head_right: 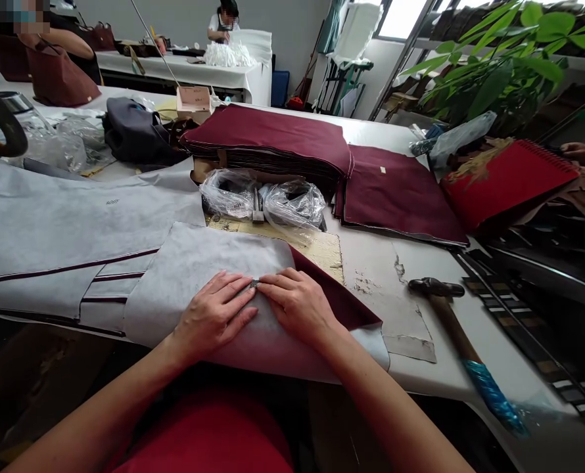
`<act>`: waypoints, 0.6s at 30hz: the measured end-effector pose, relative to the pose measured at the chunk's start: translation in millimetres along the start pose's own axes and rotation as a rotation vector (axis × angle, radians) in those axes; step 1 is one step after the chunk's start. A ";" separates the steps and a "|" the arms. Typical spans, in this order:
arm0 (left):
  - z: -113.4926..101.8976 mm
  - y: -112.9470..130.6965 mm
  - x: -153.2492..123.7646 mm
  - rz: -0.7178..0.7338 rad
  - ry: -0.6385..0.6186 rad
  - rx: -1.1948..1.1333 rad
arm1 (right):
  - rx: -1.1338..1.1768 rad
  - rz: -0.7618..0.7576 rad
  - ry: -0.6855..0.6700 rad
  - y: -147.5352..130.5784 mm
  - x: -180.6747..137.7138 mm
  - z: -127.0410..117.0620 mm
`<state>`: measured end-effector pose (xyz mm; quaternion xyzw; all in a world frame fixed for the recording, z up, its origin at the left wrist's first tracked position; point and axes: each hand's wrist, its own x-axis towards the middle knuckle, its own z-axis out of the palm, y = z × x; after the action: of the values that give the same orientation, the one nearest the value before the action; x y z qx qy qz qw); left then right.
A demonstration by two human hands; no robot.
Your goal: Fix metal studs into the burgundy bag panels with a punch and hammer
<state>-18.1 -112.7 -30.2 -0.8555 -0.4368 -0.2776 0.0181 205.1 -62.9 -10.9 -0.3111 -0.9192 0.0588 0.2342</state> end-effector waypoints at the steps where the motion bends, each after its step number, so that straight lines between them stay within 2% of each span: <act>1: 0.0 0.0 -0.2 0.003 -0.001 0.002 | -0.018 -0.012 -0.016 -0.9 -0.8 -0.6; 6: -0.6 0.1 -0.1 0.017 -0.015 0.013 | -0.112 -0.032 -0.079 -10.1 -7.9 -9.8; 10: -0.5 0.5 0.3 0.014 -0.022 0.015 | -0.009 0.055 -0.173 -5.0 7.2 -23.7; 14: -0.9 1.6 0.3 0.011 -0.013 0.005 | -0.029 0.403 -0.143 17.1 70.8 -26.0; 16: -1.9 2.0 0.5 0.005 -0.012 -0.003 | -0.083 0.576 -0.158 28.3 111.4 -16.8; 18: -2.9 2.3 1.0 -0.001 -0.017 -0.017 | -0.077 0.685 -0.171 37.6 146.1 -2.2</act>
<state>-17.2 -114.1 -26.8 -0.8577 -0.4350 -0.2738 0.0071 124.8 54.7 39.1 -0.6037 -0.7795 0.1251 0.1113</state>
